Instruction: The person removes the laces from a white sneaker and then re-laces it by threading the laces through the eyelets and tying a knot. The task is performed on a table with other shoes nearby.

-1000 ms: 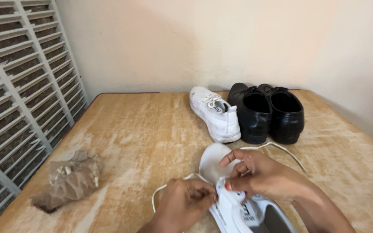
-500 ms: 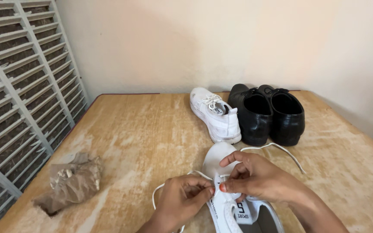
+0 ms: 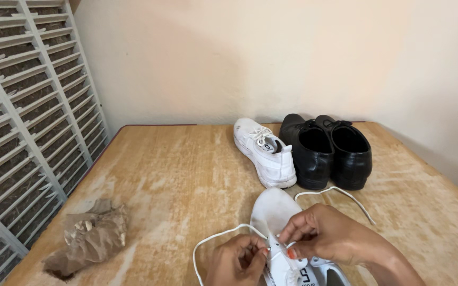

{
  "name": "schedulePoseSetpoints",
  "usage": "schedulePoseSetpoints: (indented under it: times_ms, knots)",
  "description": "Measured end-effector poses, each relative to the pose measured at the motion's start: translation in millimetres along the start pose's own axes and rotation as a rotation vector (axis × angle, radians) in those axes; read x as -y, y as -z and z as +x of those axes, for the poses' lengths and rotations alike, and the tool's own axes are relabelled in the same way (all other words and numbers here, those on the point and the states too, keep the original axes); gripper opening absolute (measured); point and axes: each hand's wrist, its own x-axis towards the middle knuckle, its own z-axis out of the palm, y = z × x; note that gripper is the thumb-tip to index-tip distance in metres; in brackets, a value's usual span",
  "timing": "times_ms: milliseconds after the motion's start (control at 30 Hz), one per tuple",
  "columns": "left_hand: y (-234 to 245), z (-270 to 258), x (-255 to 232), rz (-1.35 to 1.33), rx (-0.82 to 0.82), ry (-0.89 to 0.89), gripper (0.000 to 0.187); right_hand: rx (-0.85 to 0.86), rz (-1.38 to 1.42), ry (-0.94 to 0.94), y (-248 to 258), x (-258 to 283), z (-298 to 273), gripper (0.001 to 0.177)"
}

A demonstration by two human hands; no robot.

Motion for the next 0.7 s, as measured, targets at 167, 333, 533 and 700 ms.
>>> schedulePoseSetpoints:
  times_ms: [167, 333, 533, 700]
  knots:
    - [-4, -2, 5, -0.063, -0.046, -0.008, 0.010, 0.014, -0.121, 0.015, 2, 7, -4, 0.022]
    - [4, 3, 4, -0.109, 0.017, 0.086, 0.010, 0.053, 0.014, 0.082, 3, 0, 2, 0.025]
    - [17, 3, -3, -0.167, 0.180, 0.006, 0.010, 0.142, 0.095, 0.236, 6, -9, 10, 0.026]
    - [49, -3, -29, 0.127, 0.389, 0.045, 0.020, 0.337, 0.046, 0.295, -1, -4, 10, 0.019]
